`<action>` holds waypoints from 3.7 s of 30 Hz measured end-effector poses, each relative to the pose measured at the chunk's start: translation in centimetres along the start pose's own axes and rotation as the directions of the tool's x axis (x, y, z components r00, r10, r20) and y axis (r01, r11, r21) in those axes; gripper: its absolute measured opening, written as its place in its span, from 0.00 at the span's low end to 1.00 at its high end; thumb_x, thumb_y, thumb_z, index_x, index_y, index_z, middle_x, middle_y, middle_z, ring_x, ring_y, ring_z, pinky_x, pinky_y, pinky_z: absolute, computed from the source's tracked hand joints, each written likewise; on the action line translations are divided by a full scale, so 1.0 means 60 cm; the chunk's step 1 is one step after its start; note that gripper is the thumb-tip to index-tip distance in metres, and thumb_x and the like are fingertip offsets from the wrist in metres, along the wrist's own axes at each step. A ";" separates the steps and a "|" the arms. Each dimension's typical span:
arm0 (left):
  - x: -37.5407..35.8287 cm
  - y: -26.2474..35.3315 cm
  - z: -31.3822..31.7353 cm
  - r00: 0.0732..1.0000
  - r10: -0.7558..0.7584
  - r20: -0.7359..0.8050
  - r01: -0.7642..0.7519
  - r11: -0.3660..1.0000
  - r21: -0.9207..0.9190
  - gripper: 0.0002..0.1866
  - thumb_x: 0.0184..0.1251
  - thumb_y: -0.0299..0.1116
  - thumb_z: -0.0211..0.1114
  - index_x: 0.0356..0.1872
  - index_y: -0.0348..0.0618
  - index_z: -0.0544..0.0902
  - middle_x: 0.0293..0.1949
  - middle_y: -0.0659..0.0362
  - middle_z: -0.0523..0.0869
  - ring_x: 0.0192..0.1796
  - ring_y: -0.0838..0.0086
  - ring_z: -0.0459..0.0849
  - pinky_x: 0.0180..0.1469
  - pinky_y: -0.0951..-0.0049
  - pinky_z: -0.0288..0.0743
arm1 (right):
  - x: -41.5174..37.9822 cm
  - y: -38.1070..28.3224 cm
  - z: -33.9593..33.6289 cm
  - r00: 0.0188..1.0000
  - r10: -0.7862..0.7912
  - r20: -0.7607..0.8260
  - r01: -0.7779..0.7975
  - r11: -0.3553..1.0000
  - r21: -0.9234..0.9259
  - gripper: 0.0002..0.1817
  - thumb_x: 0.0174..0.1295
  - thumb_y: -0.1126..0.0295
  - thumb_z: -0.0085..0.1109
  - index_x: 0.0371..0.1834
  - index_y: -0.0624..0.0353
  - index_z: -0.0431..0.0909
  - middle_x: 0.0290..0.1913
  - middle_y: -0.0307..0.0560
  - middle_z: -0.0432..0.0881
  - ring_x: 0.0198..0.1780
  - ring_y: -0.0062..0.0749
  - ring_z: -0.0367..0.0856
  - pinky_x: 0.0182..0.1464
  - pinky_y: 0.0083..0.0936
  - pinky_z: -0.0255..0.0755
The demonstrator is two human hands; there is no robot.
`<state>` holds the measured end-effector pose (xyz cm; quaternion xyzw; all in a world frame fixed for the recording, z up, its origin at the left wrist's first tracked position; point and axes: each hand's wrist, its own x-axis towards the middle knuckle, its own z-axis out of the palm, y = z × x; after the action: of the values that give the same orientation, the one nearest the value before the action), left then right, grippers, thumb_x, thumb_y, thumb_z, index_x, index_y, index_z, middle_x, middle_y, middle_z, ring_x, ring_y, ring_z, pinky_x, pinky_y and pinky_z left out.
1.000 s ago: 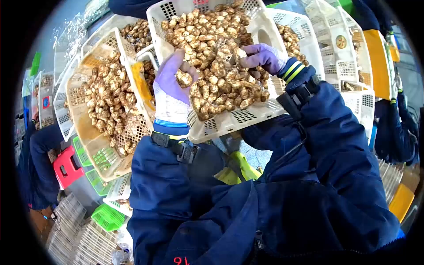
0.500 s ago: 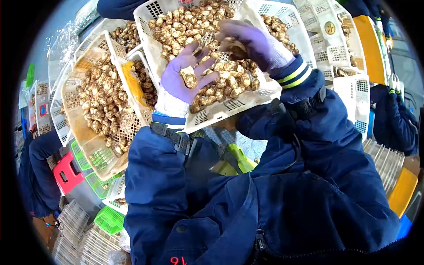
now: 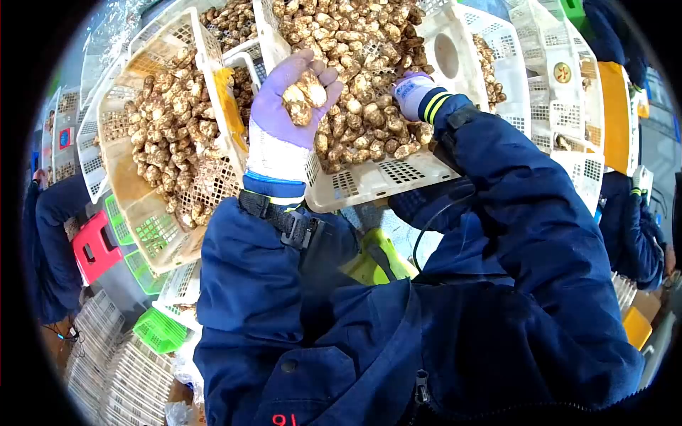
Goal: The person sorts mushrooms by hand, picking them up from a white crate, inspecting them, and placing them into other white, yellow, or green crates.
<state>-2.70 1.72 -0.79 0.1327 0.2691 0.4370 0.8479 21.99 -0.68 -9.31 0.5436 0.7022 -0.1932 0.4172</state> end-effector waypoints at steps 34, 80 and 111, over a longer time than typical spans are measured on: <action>-0.010 -0.008 0.015 0.992 0.093 0.089 -0.121 0.906 0.406 0.18 0.73 0.27 0.51 0.61 0.35 0.72 0.51 0.51 0.79 0.52 0.63 0.81 0.55 0.64 0.80 | -0.199 0.027 -0.004 0.819 -0.131 -0.559 0.312 -0.715 0.625 0.25 0.67 0.64 0.55 0.63 0.67 0.69 0.41 0.44 0.83 0.38 0.24 0.84 0.39 0.19 0.80; -0.075 0.224 -0.092 0.826 0.430 -0.364 -0.552 0.745 -0.373 0.50 0.65 0.64 0.50 0.74 0.37 0.40 0.75 0.42 0.41 0.77 0.49 0.43 0.74 0.41 0.46 | 0.028 -0.049 -0.142 0.934 -0.060 -0.352 0.173 0.939 0.299 0.26 0.57 0.66 0.52 0.63 0.48 0.73 0.50 0.53 0.82 0.50 0.44 0.82 0.54 0.36 0.75; -0.027 0.081 -0.029 0.959 0.212 0.186 -0.272 0.526 0.806 0.27 0.60 0.13 0.60 0.62 0.38 0.73 0.44 0.59 0.79 0.42 0.73 0.79 0.49 0.75 0.79 | 0.054 -0.039 -0.100 0.939 0.143 -0.313 0.123 0.712 0.692 0.19 0.59 0.64 0.55 0.53 0.57 0.79 0.46 0.59 0.84 0.50 0.45 0.83 0.54 0.34 0.75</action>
<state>-7.73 3.25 0.55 0.5629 0.3931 0.3692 0.6263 17.35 4.84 -8.86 0.6899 0.6344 -0.3450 0.0511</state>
